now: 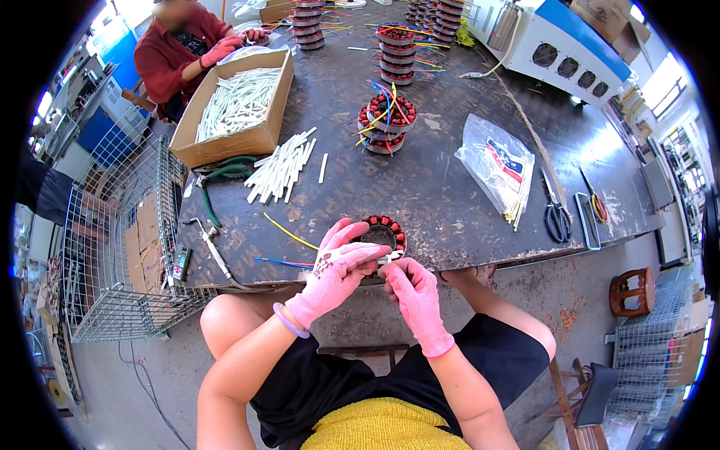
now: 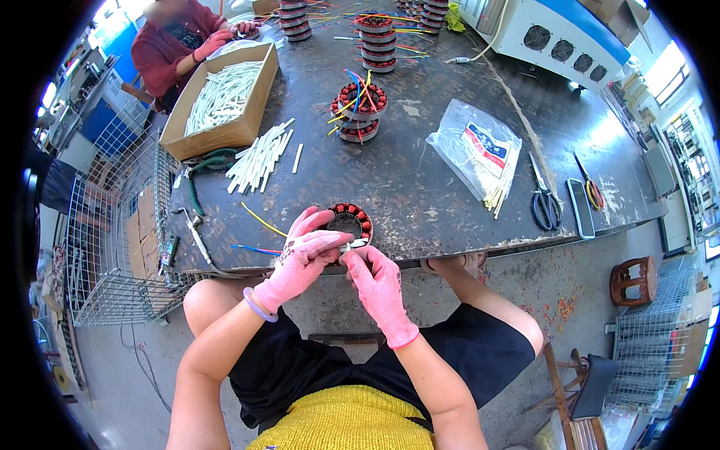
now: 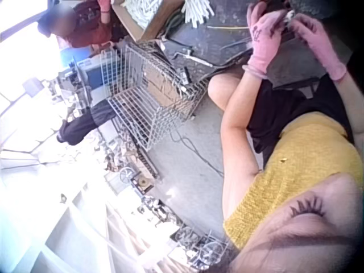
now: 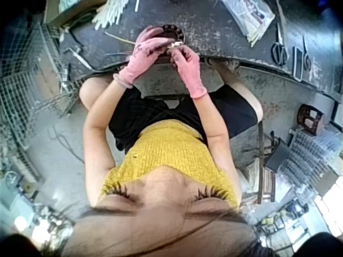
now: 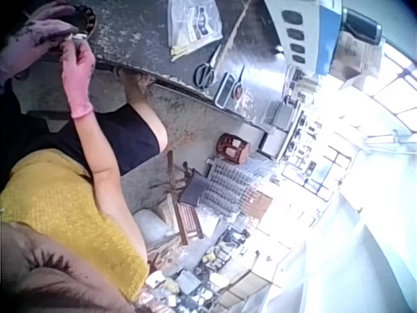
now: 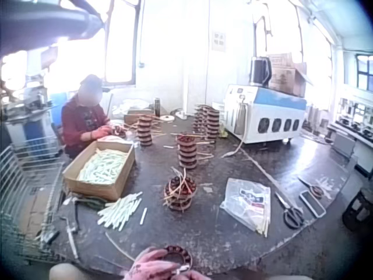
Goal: The person inserts white insulating tubes onto the wires of a motor stator, secures the wires by threading a plastic tie through the assembly, and uses shears to trim the excess length of the tie. They then place the finished stator onto a stack of completed units on the table.
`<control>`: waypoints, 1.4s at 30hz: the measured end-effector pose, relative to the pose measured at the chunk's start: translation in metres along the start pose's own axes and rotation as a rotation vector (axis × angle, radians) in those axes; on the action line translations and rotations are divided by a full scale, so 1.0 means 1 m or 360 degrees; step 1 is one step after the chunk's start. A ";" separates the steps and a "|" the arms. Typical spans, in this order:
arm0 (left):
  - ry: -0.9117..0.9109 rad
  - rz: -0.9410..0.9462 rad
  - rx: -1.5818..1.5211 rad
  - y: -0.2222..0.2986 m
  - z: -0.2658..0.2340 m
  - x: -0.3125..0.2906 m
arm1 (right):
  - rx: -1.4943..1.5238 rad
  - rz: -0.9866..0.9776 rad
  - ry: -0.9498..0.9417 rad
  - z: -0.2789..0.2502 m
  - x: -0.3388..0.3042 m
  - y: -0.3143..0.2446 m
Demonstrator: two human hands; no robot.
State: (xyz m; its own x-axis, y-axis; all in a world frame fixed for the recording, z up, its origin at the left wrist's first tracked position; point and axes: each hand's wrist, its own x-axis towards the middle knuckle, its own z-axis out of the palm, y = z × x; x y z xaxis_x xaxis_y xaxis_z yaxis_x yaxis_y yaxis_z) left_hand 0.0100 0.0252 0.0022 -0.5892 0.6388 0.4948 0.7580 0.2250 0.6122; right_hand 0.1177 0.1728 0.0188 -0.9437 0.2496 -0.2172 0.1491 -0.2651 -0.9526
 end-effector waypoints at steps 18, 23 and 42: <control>-0.0002 -0.0051 -0.0039 0.002 -0.001 -0.001 | 0.0045 -0.0093 -0.0122 -0.009 -0.009 0.008; -0.0050 -0.0060 -0.0046 0.001 -0.002 -0.001 | 0.0121 -0.0091 -0.0155 -0.010 -0.007 0.008; 0.0043 -0.0047 -0.0063 -0.002 0.004 -0.002 | -0.0419 0.0057 0.0213 0.002 0.012 0.004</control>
State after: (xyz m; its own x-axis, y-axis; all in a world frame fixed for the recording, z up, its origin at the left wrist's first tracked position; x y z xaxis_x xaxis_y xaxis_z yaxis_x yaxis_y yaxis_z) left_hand 0.0105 0.0263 -0.0025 -0.6187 0.6122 0.4923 0.7290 0.2139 0.6502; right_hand 0.1063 0.1727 0.0132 -0.8917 0.3698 -0.2609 0.2694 -0.0296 -0.9626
